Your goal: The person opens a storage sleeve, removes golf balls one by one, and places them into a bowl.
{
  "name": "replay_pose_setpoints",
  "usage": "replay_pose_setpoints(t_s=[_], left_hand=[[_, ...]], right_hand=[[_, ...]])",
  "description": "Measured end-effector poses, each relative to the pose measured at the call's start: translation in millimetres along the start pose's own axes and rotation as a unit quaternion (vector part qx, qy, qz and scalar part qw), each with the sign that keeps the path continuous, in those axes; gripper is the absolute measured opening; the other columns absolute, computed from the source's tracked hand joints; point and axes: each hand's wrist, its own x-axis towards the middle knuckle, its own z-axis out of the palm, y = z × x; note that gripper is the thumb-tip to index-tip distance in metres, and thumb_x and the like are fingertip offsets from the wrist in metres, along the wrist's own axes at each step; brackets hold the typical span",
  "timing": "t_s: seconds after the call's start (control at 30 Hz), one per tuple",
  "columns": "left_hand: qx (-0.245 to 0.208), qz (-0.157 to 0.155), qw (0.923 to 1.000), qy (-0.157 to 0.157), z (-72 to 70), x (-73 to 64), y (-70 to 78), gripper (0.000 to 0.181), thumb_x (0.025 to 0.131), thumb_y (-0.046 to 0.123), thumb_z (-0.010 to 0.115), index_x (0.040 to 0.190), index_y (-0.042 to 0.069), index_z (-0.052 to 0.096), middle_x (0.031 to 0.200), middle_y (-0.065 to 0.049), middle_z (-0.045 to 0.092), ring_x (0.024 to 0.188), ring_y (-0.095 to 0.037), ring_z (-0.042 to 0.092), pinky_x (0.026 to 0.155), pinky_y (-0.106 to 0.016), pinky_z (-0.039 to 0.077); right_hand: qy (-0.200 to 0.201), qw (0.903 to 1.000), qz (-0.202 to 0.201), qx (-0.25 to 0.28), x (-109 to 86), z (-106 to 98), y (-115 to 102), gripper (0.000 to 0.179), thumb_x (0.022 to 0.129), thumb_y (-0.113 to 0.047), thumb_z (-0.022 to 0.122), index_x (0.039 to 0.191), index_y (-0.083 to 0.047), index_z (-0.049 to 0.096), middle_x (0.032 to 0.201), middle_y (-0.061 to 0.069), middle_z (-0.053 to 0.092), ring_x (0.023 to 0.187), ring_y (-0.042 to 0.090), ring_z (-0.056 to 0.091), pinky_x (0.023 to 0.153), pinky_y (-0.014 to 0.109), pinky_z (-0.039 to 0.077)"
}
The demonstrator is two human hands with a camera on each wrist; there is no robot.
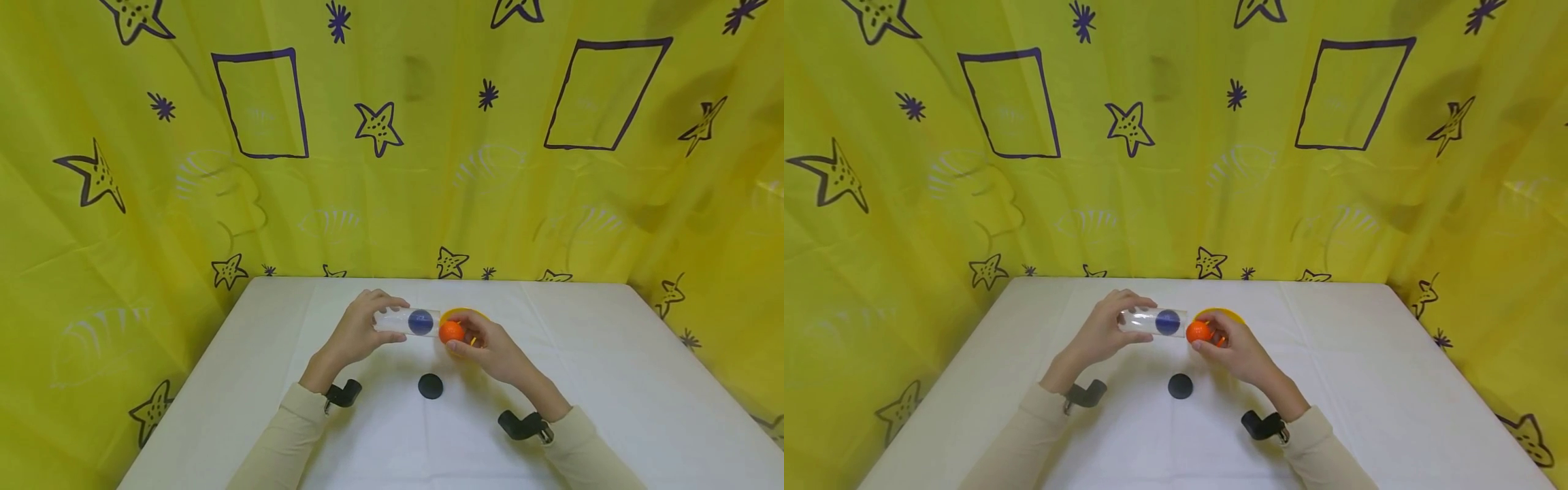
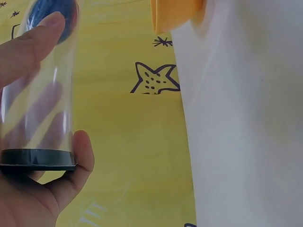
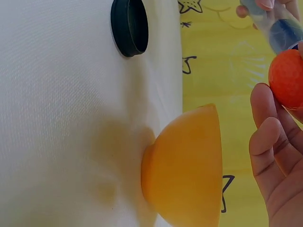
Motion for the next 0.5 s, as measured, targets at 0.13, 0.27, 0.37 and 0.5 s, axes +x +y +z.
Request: replay_pose_setpoints(t_s=[0.13, 0.27, 0.37, 0.5], left_hand=[[-0.003, 0.001, 1.0000, 0.007, -1.8, 0.1, 0.1, 0.049, 0.076, 0.021, 0.091, 0.122, 0.017, 0.073, 0.108, 0.001, 0.069, 0.104, -0.024, 0.058, 0.077, -0.031, 0.049], [-0.004, 0.000, 1.0000, 0.007, -3.3, 0.2, 0.4, 0.049, 0.076, 0.021, 0.091, 0.121, 0.019, 0.073, 0.109, 0.000, 0.070, 0.104, -0.023, 0.057, 0.076, -0.028, 0.047], [-0.003, 0.000, 1.0000, 0.009, -4.2, 0.1, 0.2, 0.049, 0.076, 0.020, 0.092, 0.121, 0.019, 0.073, 0.109, 0.000, 0.070, 0.103, -0.023, 0.057, 0.076, -0.028, 0.047], [-0.003, -0.004, 0.9999, 0.010, -5.6, 0.2, 0.4, 0.049, 0.076, 0.020, 0.092, 0.121, 0.019, 0.073, 0.109, 0.000, 0.070, 0.103, -0.022, 0.057, 0.077, -0.030, 0.048]], right_hand=[[0.006, 1.0000, -0.001, -0.004, -0.3, 0.2, 1.8, 0.038, 0.093, -0.023, 0.077, 0.126, -0.012, 0.064, 0.108, 0.008, 0.067, 0.080, 0.015, 0.057, 0.069, 0.024, 0.049], [0.010, 0.9998, 0.011, -0.011, -0.5, -0.1, 1.9, 0.038, 0.092, -0.025, 0.078, 0.125, -0.013, 0.064, 0.105, 0.006, 0.067, 0.080, 0.017, 0.057, 0.068, 0.024, 0.049], [0.010, 0.9996, 0.023, -0.014, 0.2, -0.5, 1.1, 0.039, 0.091, -0.026, 0.079, 0.125, -0.014, 0.064, 0.103, 0.004, 0.067, 0.082, 0.019, 0.058, 0.069, 0.024, 0.050], [0.016, 0.9995, 0.020, -0.021, 1.5, -1.5, 1.4, 0.038, 0.090, -0.025, 0.079, 0.123, -0.014, 0.064, 0.098, 0.003, 0.066, 0.081, 0.019, 0.058, 0.068, 0.024, 0.050]])
